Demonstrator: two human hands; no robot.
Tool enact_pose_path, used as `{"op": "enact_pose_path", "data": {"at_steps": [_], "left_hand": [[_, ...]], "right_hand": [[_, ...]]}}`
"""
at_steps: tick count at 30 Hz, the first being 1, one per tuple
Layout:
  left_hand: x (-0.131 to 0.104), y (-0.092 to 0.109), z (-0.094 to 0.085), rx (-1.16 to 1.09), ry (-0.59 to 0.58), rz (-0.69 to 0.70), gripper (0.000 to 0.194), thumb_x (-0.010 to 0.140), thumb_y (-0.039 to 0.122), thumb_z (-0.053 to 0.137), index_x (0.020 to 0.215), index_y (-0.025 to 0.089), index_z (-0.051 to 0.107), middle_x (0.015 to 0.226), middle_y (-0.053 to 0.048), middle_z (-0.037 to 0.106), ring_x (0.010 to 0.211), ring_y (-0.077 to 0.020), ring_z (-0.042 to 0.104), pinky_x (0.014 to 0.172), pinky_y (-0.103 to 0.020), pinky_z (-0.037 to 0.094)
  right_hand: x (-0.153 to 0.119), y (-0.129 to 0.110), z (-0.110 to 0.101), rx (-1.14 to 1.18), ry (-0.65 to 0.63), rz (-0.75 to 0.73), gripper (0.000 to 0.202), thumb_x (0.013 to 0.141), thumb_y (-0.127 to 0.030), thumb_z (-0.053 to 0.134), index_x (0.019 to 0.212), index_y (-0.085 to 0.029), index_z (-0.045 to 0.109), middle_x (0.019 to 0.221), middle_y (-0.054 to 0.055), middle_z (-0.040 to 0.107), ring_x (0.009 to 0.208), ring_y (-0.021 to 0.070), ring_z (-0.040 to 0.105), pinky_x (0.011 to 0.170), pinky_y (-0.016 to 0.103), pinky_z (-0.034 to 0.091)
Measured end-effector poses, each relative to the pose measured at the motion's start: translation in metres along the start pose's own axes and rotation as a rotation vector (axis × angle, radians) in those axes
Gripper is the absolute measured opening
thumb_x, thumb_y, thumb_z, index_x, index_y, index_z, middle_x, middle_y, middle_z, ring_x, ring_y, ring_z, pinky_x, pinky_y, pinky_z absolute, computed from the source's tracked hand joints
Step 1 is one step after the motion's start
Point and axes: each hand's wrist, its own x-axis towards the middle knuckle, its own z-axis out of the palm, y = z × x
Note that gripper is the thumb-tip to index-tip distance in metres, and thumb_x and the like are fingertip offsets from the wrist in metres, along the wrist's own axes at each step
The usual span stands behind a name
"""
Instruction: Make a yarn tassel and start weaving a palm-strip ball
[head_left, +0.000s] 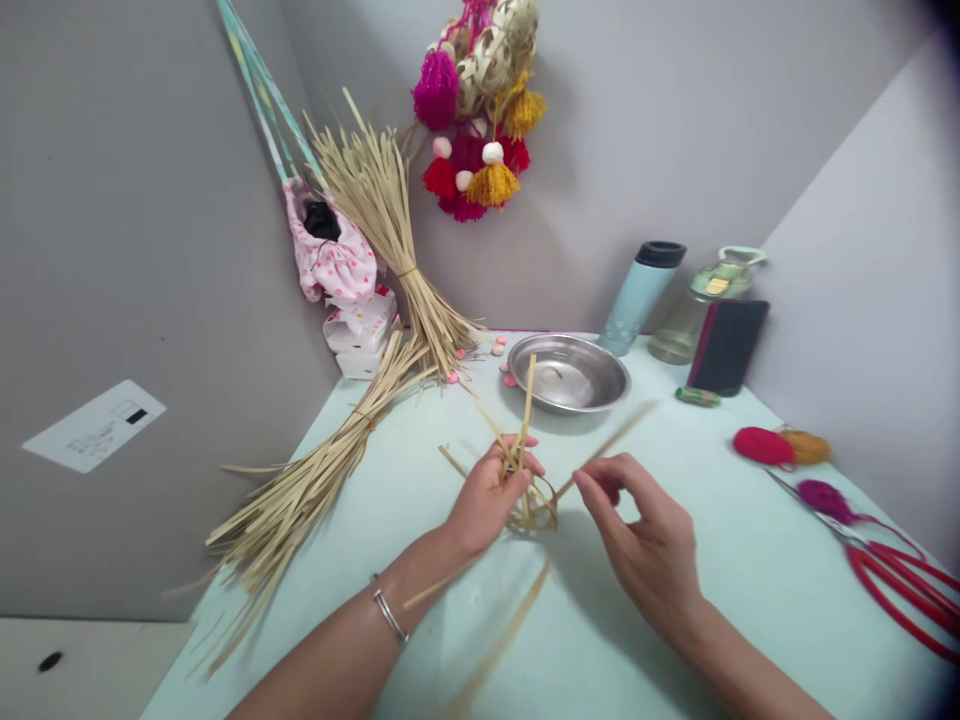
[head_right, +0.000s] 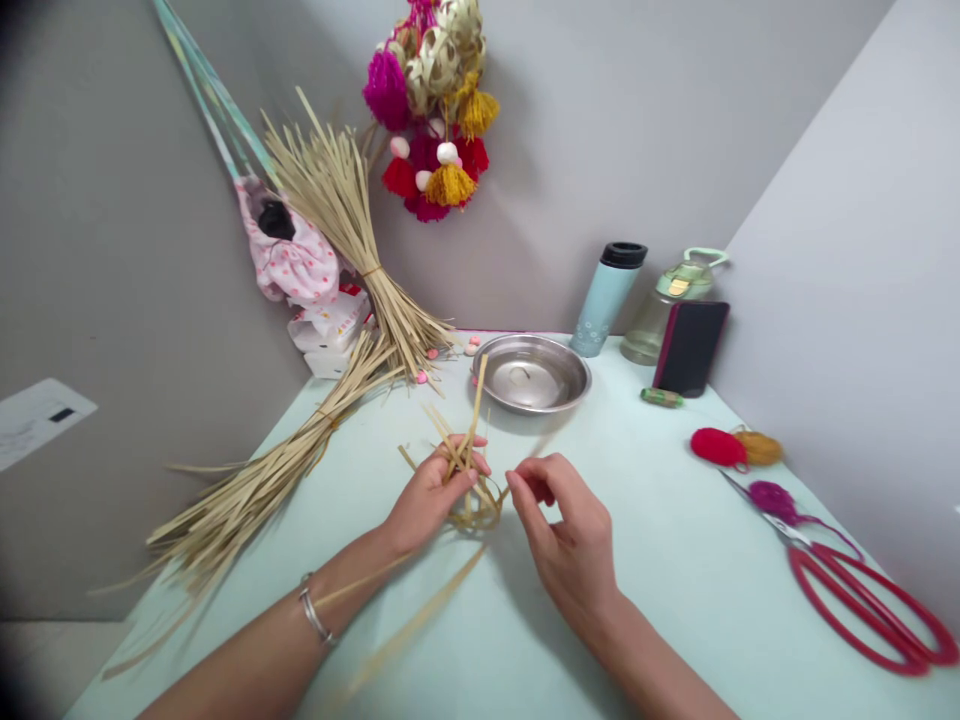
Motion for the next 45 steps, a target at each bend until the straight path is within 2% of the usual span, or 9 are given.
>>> {"op": "enact_pose_path", "data": {"at_steps": [4,8,11,16,24,32,37,41,45], "left_hand": [[0.007,0.005,-0.012,-0.08,0.148,-0.037,0.027,0.086,0.019,0.051,0.113,0.019,0.052,0.094,-0.003,0.061,0.085,-0.0143,0.055,0.084,-0.027,0.044],[0.007,0.011,-0.015,-0.094,0.153,-0.009,0.026,0.085,0.019,0.051,0.111,0.019,0.052,0.095,-0.003,0.06,0.085,-0.0137,0.055,0.084,-0.026,0.044],[0.003,0.017,-0.013,-0.057,0.099,0.01,0.023,0.086,0.021,0.05,0.108,0.019,0.052,0.099,-0.003,0.059,0.08,-0.0124,0.055,0.077,-0.025,0.046],[-0.006,0.023,-0.006,-0.109,0.023,0.021,0.026,0.089,0.028,0.049,0.115,0.021,0.049,0.1,-0.002,0.054,0.067,-0.0087,0.051,0.063,-0.021,0.047],[-0.009,0.025,-0.004,0.034,0.036,0.093,0.023,0.092,0.028,0.048,0.113,0.02,0.051,0.102,-0.002,0.055,0.062,-0.0069,0.047,0.064,-0.021,0.046],[-0.011,0.026,0.002,-0.05,0.045,0.128,0.032,0.09,0.023,0.051,0.122,0.02,0.05,0.112,-0.006,0.06,0.1,-0.0175,0.056,0.085,-0.028,0.047],[-0.013,0.031,0.004,-0.02,0.082,0.112,0.04,0.093,0.026,0.048,0.133,0.022,0.044,0.111,-0.007,0.063,0.095,-0.017,0.058,0.087,-0.03,0.046],[-0.012,0.031,0.005,-0.137,0.056,0.106,0.057,0.095,0.026,0.046,0.146,0.026,0.022,0.104,-0.004,0.062,0.091,-0.0155,0.058,0.083,-0.029,0.048],[-0.009,0.028,0.004,-0.164,0.047,0.097,0.064,0.096,0.025,0.044,0.15,0.027,0.01,0.104,-0.004,0.061,0.087,-0.0131,0.057,0.084,-0.028,0.049]], "right_hand": [[-0.001,0.003,0.0,0.036,-0.076,0.094,0.013,0.089,-0.03,0.059,0.08,-0.023,0.053,0.072,0.0,0.053,0.064,0.0153,0.048,0.06,0.029,0.043],[0.004,0.004,0.007,0.49,-0.507,0.483,0.041,0.079,-0.04,0.071,0.113,-0.021,0.056,0.106,0.007,0.064,0.087,0.0208,0.064,0.079,0.036,0.052],[0.005,0.001,0.009,0.961,-0.716,0.702,0.044,0.089,-0.043,0.06,0.125,-0.018,0.056,0.12,0.012,0.064,0.103,0.0231,0.065,0.094,0.041,0.049],[-0.001,0.005,0.017,1.302,-0.6,0.935,0.044,0.096,-0.047,0.046,0.114,-0.012,0.065,0.124,0.015,0.065,0.107,0.0221,0.065,0.097,0.037,0.05],[-0.01,0.01,0.026,1.371,-0.486,1.02,0.031,0.095,-0.037,0.053,0.11,-0.014,0.068,0.114,0.011,0.071,0.101,0.0193,0.069,0.093,0.032,0.053],[-0.007,0.002,0.028,1.352,-0.506,1.03,0.034,0.095,-0.039,0.054,0.109,-0.012,0.069,0.108,0.011,0.071,0.099,0.0159,0.067,0.093,0.028,0.052],[-0.01,0.0,0.029,1.378,-0.529,0.98,0.033,0.096,-0.037,0.052,0.107,-0.011,0.07,0.107,0.011,0.07,0.103,0.0171,0.064,0.097,0.031,0.049],[-0.011,0.001,0.03,1.347,-0.542,0.961,0.034,0.096,-0.039,0.052,0.104,-0.012,0.071,0.103,0.011,0.07,0.099,0.0173,0.065,0.096,0.032,0.048],[-0.002,0.004,0.025,1.137,-0.554,0.851,0.038,0.093,-0.044,0.053,0.111,-0.014,0.068,0.105,0.01,0.069,0.098,0.0204,0.064,0.093,0.037,0.049]]}}
